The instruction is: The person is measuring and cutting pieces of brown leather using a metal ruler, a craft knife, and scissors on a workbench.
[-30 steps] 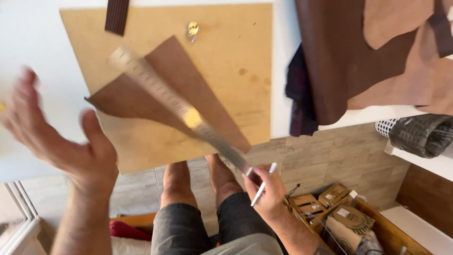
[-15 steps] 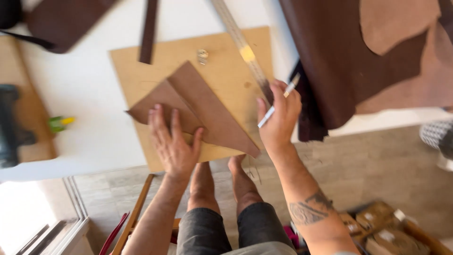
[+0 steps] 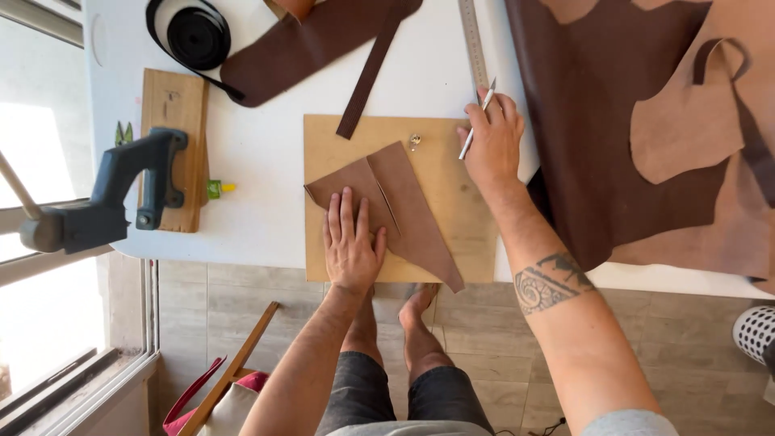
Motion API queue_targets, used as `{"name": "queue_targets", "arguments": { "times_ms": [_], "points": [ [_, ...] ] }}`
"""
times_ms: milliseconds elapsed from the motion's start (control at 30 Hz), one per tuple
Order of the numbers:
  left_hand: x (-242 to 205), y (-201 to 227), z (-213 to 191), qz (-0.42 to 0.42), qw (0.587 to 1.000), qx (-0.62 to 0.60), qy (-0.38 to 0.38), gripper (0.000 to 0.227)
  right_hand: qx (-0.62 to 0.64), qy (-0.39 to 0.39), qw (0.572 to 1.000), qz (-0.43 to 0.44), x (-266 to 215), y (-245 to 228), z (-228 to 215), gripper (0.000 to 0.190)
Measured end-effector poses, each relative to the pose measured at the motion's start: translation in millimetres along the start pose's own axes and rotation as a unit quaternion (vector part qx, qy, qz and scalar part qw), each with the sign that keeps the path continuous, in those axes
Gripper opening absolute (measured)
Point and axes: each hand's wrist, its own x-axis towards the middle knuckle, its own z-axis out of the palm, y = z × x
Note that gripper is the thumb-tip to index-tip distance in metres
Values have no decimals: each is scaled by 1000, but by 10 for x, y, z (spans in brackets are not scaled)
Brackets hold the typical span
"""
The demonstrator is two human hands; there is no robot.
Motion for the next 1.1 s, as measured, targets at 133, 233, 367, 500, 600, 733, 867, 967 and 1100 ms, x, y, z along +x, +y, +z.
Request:
{"name": "queue_targets", "arguments": {
  "times_ms": [133,233,367,500,600,733,867,967,1100],
  "points": [
    [-38,-43,163,-7,999,21,-28,60,21,-29,999,29,23,200,71,38],
    [63,-40,224,-12,999,21,-41,62,42,-33,998,41,21,189,2,32],
    [397,-14,354,0,999,2,-41,61,-51,31,997,44,-210,244,-107,26],
    [577,-25,455,6,999,0,-49,60,-100,-17,995,17,-498,361,30,24],
    [554,-27,450,6,999,-3,-52,60,-95,9,995,41,-554,270,-89,35],
    [557,-68,439,28,998,-7,-55,68,-105,49,993,32,-1232,-200,-591,38],
    [582,-97,402,59,995,-40,-71,79,15,-177,969,173,-2820,-564,-975,17],
    [532,-37,471,115,990,-44,-74,69,80,-369,851,365,-4297,-757,-1330,27],
    [572,168,310,129,990,-48,21,50,135,-372,637,662,-5956,-1113,-1691,47]
  ]
}}
